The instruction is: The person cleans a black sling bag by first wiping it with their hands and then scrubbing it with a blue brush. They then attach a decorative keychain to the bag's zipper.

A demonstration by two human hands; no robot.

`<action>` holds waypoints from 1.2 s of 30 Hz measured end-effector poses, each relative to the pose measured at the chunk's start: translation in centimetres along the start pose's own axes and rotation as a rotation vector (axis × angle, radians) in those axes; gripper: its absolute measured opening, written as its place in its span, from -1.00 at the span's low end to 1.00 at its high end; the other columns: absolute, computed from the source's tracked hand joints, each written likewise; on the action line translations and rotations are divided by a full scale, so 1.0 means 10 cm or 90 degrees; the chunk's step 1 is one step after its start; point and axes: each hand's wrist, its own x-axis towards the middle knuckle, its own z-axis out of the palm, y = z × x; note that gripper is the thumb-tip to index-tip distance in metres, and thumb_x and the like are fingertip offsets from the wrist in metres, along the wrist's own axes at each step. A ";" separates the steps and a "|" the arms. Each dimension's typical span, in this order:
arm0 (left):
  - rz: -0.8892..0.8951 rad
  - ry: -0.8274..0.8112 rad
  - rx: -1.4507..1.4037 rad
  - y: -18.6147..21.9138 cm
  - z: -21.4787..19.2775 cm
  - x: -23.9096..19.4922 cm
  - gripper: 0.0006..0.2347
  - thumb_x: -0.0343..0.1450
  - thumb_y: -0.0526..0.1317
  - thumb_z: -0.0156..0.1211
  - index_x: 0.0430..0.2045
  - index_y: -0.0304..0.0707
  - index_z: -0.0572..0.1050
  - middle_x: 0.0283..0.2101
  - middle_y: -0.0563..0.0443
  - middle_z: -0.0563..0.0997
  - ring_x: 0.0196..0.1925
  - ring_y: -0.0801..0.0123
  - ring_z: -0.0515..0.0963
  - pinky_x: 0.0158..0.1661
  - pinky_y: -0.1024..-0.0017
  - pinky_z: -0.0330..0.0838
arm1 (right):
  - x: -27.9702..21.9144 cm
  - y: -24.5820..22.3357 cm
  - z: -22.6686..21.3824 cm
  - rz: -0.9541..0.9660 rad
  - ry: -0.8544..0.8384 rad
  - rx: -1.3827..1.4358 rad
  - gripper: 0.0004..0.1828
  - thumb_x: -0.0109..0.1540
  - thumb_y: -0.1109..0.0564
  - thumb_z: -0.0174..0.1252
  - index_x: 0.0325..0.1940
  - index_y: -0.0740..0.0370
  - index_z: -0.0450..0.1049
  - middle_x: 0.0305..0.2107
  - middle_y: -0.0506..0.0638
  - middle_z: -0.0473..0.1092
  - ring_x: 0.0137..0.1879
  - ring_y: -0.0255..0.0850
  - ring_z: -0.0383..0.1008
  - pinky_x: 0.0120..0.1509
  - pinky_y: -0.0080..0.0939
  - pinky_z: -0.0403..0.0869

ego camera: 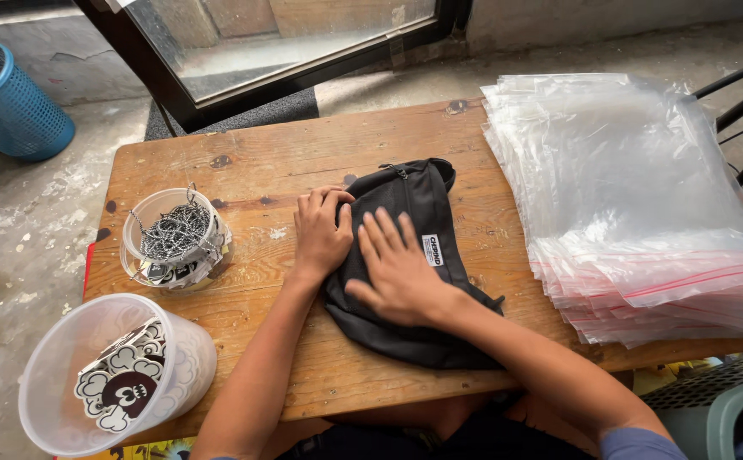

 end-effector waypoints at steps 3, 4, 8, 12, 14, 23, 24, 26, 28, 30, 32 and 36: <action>-0.005 -0.004 -0.009 0.02 -0.03 -0.02 -0.89 0.45 -0.16 0.07 -0.24 0.11 0.53 0.00 0.12 0.48 0.12 0.09 0.39 0.09 0.12 0.31 | -0.20 -0.27 -0.17 -0.105 -0.130 0.098 0.17 0.27 -0.59 -0.30 0.46 0.58 -0.08 0.41 0.58 -0.16 0.56 0.45 -0.32 0.57 0.37 -0.22; -0.003 -0.003 -0.020 0.03 -0.04 -0.01 -0.89 0.44 -0.15 0.07 -0.24 0.12 0.53 0.00 0.12 0.48 0.12 0.09 0.39 0.09 0.12 0.31 | -0.27 -0.35 -0.27 -0.154 -0.219 0.176 0.27 0.23 -0.64 -0.32 0.47 0.63 -0.19 0.42 0.64 -0.27 0.56 0.52 -0.44 0.55 0.43 -0.25; -0.008 -0.003 -0.028 0.06 -0.09 -0.01 -0.89 0.44 -0.14 0.07 -0.25 0.12 0.54 -0.01 0.14 0.48 0.11 0.10 0.39 0.08 0.12 0.30 | -0.14 -0.15 -0.86 -0.272 -0.300 0.489 -0.23 0.36 -0.25 -0.11 0.33 0.53 0.23 0.31 0.67 0.01 0.50 0.52 -0.11 0.52 0.36 -0.03; -0.001 -0.009 -0.057 0.06 -0.13 -0.03 -0.84 0.48 -0.12 -0.01 -0.22 0.20 0.57 -0.01 0.21 0.52 0.11 0.19 0.39 0.09 0.19 0.28 | 0.32 0.48 -0.25 -0.065 0.050 0.283 -0.48 0.35 -0.19 -0.03 0.21 0.20 0.42 0.12 0.24 0.38 0.37 0.15 0.30 0.42 0.13 0.26; 0.002 -0.015 -0.067 0.07 -0.13 -0.02 -0.81 0.50 -0.10 -0.04 -0.22 0.22 0.59 -0.01 0.22 0.54 0.10 0.21 0.40 0.09 0.21 0.27 | 0.44 0.62 -0.02 0.011 0.130 0.028 -0.32 0.36 -0.34 -0.09 0.34 0.20 0.32 0.29 0.24 0.26 0.49 0.11 0.15 0.48 0.13 0.17; -0.005 -0.071 -0.110 0.04 -0.17 0.01 -0.69 0.56 -0.05 -0.22 -0.04 0.20 0.58 0.09 0.11 0.51 0.16 0.16 0.37 0.16 0.20 0.17 | 0.04 -0.18 -0.35 -0.123 -0.095 0.078 0.13 0.25 -0.61 -0.24 0.44 0.47 0.05 0.38 0.44 0.05 0.56 0.26 -0.07 0.56 0.35 -0.12; -0.010 -0.084 -0.114 0.06 -0.18 0.02 -0.68 0.56 -0.04 -0.24 -0.02 0.21 0.58 0.10 0.11 0.50 0.17 0.17 0.36 0.17 0.20 0.15 | -0.05 -0.23 -0.46 -0.181 -0.160 0.185 0.07 0.29 -0.52 -0.23 0.45 0.52 0.02 0.39 0.49 0.01 0.56 0.34 -0.14 0.55 0.37 -0.15; -0.023 -0.096 -0.115 0.08 -0.23 0.00 -0.67 0.57 -0.02 -0.25 -0.01 0.21 0.57 0.10 0.10 0.49 0.17 0.17 0.35 0.18 0.20 0.13 | -0.17 -0.27 -0.70 -0.247 -0.227 0.297 0.01 0.32 -0.43 -0.22 0.45 0.56 0.00 0.39 0.55 -0.04 0.55 0.42 -0.21 0.55 0.38 -0.17; -0.030 -0.106 -0.121 0.11 -0.25 -0.01 -0.64 0.58 -0.01 -0.30 0.03 0.16 0.56 0.12 0.06 0.48 0.18 0.17 0.33 0.19 0.19 0.09 | -0.23 -0.24 -0.97 -0.269 -0.281 0.522 -0.33 0.36 -0.12 -0.04 0.31 0.54 0.26 0.30 0.60 0.11 0.48 0.45 -0.01 0.49 0.39 0.01; -0.026 -0.121 -0.118 0.08 -0.25 0.03 -0.63 0.58 0.01 -0.32 0.07 0.20 0.54 0.14 0.05 0.46 0.20 0.14 0.32 0.21 0.16 0.07 | -0.09 -0.06 -0.80 -0.238 -0.148 0.516 -0.45 0.34 -0.06 0.01 0.24 0.45 0.34 0.22 0.50 0.23 0.43 0.40 0.11 0.48 0.33 0.09; -0.028 -0.144 -0.120 0.06 -0.21 -0.01 -0.62 0.58 0.03 -0.34 0.10 0.23 0.52 0.17 0.04 0.45 0.22 0.12 0.31 0.24 0.14 0.04 | 0.03 0.09 -0.54 -0.199 -0.023 0.512 -0.55 0.33 0.00 0.06 0.17 0.37 0.43 0.13 0.41 0.36 0.38 0.35 0.23 0.48 0.27 0.17; 0.001 -0.154 -0.091 0.02 -0.17 -0.05 -0.62 0.60 0.00 -0.37 0.16 0.25 0.47 0.19 0.07 0.42 0.22 0.16 0.28 0.24 0.18 0.04 | 0.10 -0.03 -0.15 -0.088 -0.003 0.077 -0.08 0.33 -0.46 -0.22 0.44 0.37 0.14 0.36 0.39 0.12 0.55 0.23 -0.02 0.57 0.25 -0.05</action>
